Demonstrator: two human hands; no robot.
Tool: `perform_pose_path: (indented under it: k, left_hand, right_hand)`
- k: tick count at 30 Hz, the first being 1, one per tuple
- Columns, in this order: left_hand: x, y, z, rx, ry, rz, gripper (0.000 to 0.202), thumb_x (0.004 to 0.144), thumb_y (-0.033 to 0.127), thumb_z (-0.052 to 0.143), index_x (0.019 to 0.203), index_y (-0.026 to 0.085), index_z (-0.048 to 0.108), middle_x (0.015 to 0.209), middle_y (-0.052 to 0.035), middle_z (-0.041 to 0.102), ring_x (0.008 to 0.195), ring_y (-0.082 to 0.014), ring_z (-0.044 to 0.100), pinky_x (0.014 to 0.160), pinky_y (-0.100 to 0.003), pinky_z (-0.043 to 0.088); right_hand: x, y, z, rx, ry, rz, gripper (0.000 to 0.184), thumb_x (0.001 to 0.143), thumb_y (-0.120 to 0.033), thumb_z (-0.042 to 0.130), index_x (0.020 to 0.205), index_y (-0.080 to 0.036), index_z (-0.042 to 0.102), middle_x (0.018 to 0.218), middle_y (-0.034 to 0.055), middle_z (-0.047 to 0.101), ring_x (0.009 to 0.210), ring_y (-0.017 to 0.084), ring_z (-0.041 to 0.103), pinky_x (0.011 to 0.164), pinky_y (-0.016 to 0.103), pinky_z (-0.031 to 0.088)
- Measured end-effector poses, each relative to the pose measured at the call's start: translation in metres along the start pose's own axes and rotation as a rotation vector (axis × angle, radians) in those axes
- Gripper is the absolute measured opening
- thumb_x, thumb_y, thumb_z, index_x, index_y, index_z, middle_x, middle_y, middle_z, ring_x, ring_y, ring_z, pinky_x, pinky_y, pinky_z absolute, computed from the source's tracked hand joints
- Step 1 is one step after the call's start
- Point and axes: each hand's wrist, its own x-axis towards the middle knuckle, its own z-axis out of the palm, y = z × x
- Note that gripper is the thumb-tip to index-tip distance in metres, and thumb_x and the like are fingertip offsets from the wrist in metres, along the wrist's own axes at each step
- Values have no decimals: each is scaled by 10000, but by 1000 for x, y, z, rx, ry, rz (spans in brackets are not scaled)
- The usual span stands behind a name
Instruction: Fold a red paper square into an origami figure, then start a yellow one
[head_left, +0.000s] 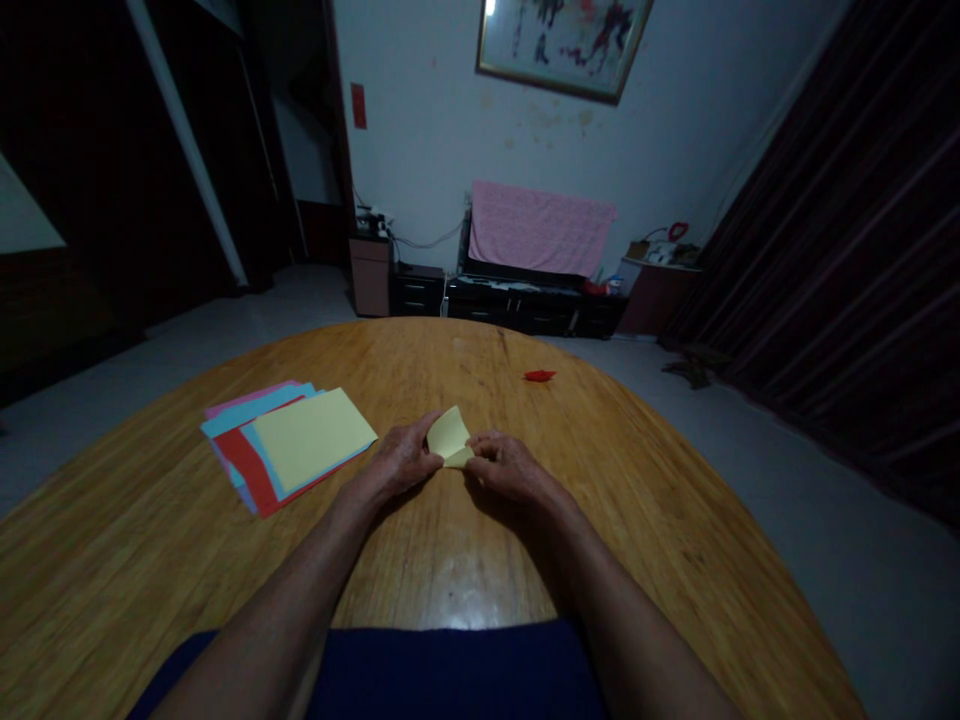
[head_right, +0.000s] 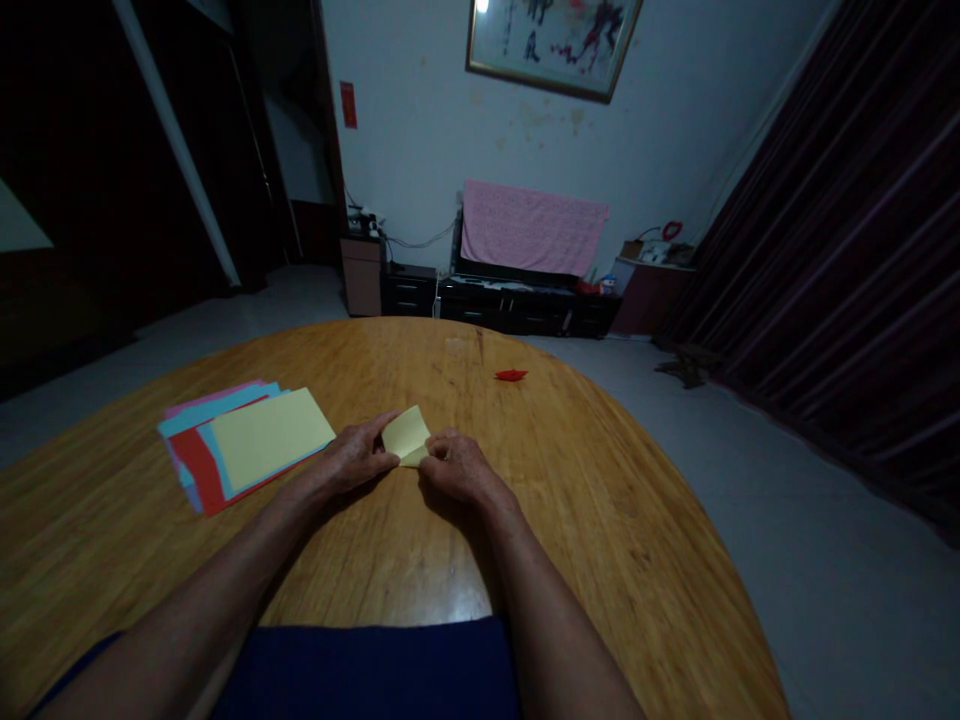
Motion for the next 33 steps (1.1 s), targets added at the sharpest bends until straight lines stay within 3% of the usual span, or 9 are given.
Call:
perform_pose_path:
  k: [5, 9, 12, 25, 33]
  left_hand:
    - [2, -4, 2, 10, 2, 6, 685, 705, 183, 567, 1384, 182, 476, 874, -47, 685, 749, -169, 592, 655, -253, 416]
    - [3, -5, 3, 13, 3, 6, 683, 703, 178, 564, 1380, 209, 478, 837, -22, 675, 723, -157, 580, 638, -245, 405]
    - [2, -4, 2, 33, 0, 2, 674, 706, 183, 563, 1374, 213, 485, 826, -21, 674, 715, -156, 578, 640, -245, 401]
    - [9, -16, 5, 18, 37, -29, 651, 724, 157, 532, 1374, 187, 496, 950, -61, 703, 826, -183, 612, 750, -275, 456]
    - [7, -15, 6, -3, 49, 3, 638, 722, 154, 521, 1359, 185, 513, 966, -70, 705, 816, -182, 616, 742, -274, 454]
  right_hand:
    - [-1, -1, -5, 9, 0, -20, 240, 774, -75, 561, 560, -176, 602, 867, 51, 661, 801, 153, 602, 687, 243, 449]
    - [1, -1, 1, -159, 169, -21, 266, 807, -125, 551, 546, -177, 547, 675, 27, 594, 669, 139, 545, 637, 254, 402]
    - [3, 0, 6, -248, 223, 20, 234, 800, -167, 580, 568, -175, 550, 666, 27, 576, 646, 141, 523, 609, 258, 374]
    - [1, 6, 2, -244, 147, -106, 185, 758, -120, 572, 582, -171, 544, 757, 18, 568, 736, 134, 529, 668, 239, 391]
    - [0, 2, 2, -269, 156, -87, 160, 769, -127, 558, 618, -179, 545, 727, 16, 569, 719, 145, 521, 661, 255, 384]
